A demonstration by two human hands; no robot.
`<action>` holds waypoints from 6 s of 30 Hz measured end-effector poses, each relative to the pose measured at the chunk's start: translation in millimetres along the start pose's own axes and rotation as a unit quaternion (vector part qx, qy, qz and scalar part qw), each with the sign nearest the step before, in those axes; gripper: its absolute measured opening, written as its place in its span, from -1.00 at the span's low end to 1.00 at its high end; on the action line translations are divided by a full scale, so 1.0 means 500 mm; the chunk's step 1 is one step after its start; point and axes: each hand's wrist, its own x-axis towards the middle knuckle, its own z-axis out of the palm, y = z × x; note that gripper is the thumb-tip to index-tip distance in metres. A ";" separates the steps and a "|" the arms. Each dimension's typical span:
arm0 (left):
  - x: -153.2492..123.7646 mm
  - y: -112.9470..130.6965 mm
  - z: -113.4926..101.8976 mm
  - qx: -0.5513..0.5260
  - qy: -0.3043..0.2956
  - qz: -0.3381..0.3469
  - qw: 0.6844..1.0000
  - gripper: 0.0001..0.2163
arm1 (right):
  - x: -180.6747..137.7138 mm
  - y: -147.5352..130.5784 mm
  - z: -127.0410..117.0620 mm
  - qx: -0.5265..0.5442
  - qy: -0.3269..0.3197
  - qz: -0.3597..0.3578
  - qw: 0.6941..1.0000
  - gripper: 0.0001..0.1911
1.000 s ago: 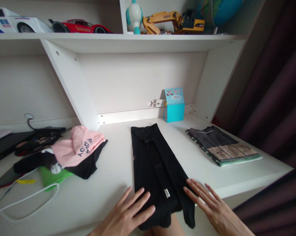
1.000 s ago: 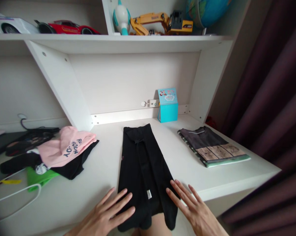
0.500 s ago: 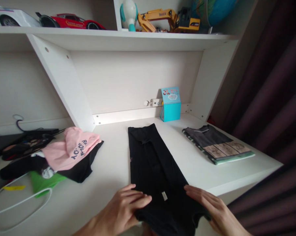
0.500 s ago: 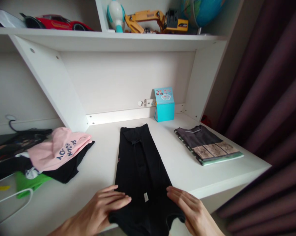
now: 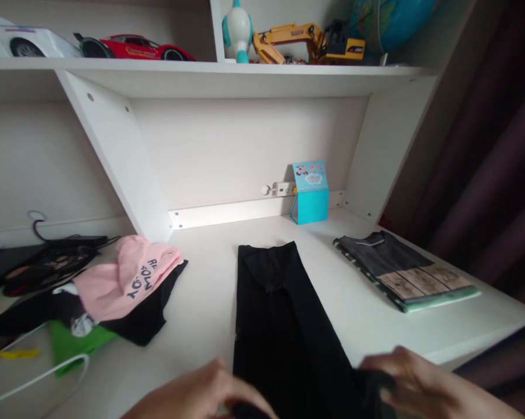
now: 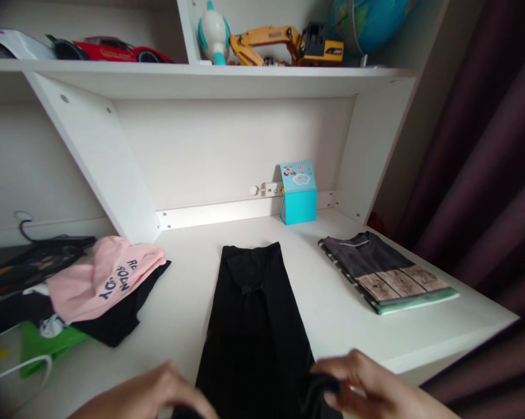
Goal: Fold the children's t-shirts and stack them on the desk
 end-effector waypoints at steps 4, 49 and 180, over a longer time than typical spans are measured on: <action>0.115 -0.077 -0.129 -0.150 0.100 -0.070 0.981 -0.68 | 0.209 -0.011 -0.076 0.146 -0.006 -0.007 0.989 -0.68; 0.252 -0.117 -0.380 0.109 0.289 0.082 0.947 -0.69 | 0.232 -0.200 -0.052 -0.197 0.284 -0.278 0.896 -0.73; 0.237 -0.177 -0.043 0.039 0.288 -0.160 0.943 -0.60 | 0.233 0.072 0.015 -0.245 0.174 0.132 0.945 -0.85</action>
